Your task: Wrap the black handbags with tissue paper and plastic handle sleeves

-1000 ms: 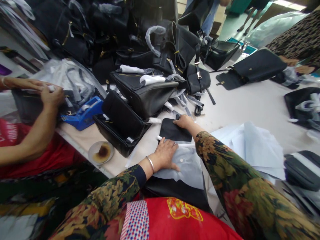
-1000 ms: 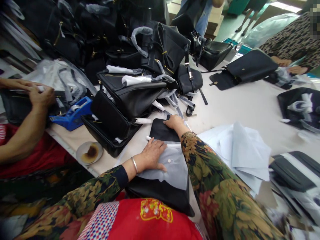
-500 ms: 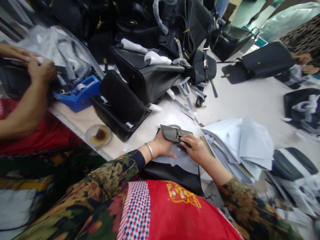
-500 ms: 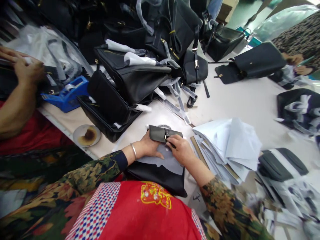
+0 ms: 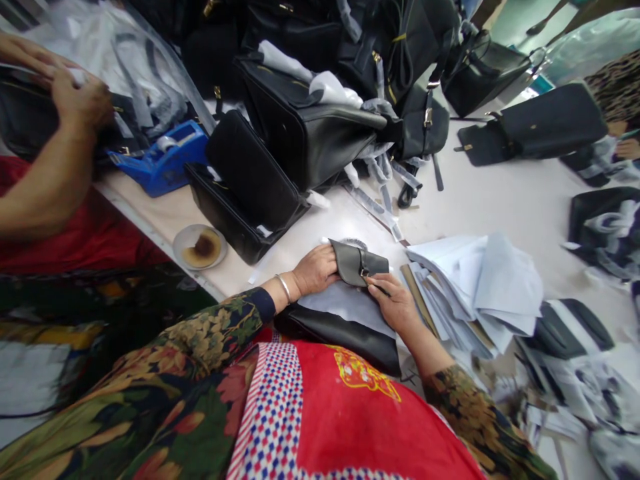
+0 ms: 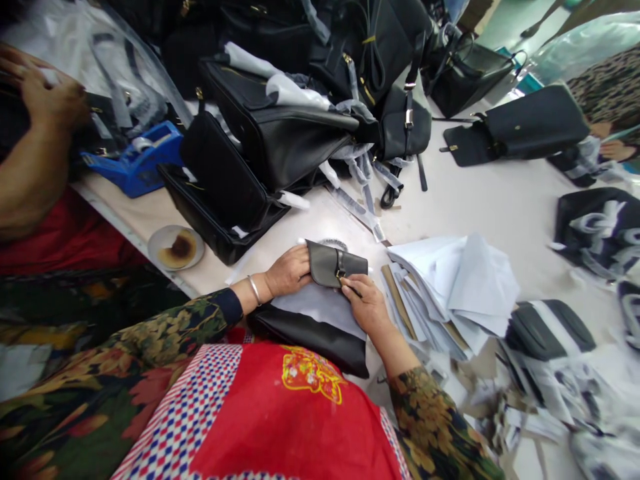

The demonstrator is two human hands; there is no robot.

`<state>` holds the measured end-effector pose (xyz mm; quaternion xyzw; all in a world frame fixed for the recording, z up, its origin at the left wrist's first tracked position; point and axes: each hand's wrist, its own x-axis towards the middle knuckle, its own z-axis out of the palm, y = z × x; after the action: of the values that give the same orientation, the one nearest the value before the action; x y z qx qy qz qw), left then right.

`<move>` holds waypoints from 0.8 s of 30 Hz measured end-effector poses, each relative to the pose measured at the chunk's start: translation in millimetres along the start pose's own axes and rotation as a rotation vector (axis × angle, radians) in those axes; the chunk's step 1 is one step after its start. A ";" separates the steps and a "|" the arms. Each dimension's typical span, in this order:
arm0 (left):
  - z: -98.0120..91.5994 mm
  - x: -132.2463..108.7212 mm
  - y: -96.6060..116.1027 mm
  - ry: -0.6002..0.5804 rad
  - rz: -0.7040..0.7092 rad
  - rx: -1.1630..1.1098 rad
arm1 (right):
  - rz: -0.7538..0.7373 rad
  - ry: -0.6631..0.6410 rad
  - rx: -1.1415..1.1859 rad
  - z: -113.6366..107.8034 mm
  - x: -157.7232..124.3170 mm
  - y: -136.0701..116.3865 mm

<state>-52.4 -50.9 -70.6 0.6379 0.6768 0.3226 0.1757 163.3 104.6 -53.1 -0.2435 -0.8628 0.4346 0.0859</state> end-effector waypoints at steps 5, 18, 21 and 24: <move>-9.8 -9.0 14.2 0.019 -0.074 0.053 | -0.003 -0.028 -0.086 2.0 -2.9 0.9; -15.4 -36.4 19.2 -0.197 -0.968 -0.146 | -0.280 -0.187 -0.357 8.9 -9.4 -3.0; -16.8 -46.2 12.3 -0.289 -0.994 -0.550 | -0.265 -0.170 -0.340 12.8 -14.6 -1.0; -17.3 -53.0 11.1 -0.349 -1.049 -1.036 | -0.195 -0.075 -0.237 15.3 -18.8 0.0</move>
<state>-48.7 -106.6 -59.9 0.1099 0.6158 0.3679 0.6880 174.1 84.4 -61.2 -0.1507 -0.9301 0.3283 0.0661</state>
